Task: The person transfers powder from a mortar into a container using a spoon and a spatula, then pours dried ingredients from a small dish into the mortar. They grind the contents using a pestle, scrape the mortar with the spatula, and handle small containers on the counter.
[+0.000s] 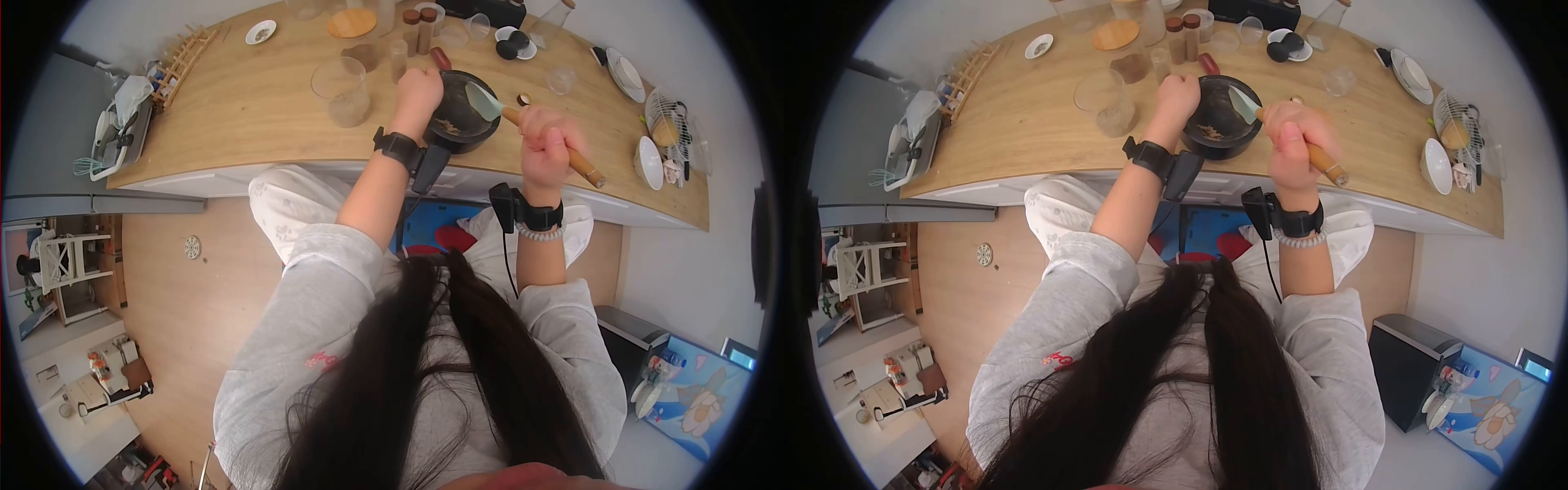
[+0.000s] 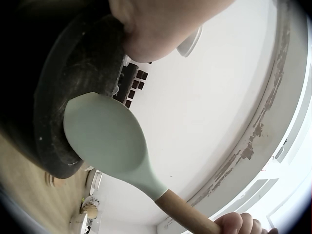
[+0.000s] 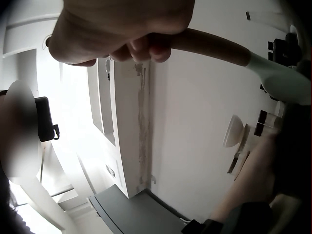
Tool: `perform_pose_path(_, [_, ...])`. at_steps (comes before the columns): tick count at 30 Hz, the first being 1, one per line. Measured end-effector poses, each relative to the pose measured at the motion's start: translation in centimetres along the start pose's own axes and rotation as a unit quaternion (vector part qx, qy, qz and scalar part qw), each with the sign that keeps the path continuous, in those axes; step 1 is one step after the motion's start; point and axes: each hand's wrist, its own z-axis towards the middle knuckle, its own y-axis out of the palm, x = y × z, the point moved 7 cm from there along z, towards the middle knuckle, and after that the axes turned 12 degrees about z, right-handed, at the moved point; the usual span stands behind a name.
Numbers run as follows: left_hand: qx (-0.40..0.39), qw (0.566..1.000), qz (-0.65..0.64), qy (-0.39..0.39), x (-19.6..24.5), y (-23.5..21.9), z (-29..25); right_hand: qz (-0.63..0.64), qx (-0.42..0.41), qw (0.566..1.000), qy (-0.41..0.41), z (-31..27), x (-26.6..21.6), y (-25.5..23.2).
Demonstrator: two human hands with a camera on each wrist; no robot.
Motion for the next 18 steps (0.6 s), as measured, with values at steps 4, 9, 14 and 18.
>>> perform_pose_path(4, [0.007,1.0,0.003,0.01,0.1,-0.2,-0.1,-0.02,-0.027,0.998,0.051,0.1,1.4,0.7])
perform_pose_path(9, [-0.002,1.0,0.01,0.012,0.2,0.1,0.2,0.056,-0.026,0.99,0.129,1.6,3.4,-0.6])
perform_pose_path(14, [0.033,0.999,-0.007,0.017,0.4,-0.2,0.0,0.095,-0.015,0.979,0.181,4.5,4.9,-2.4])
perform_pose_path(18, [0.011,1.0,0.017,0.0,0.4,-0.6,-0.2,0.128,0.026,0.978,0.161,6.0,3.2,-3.4])
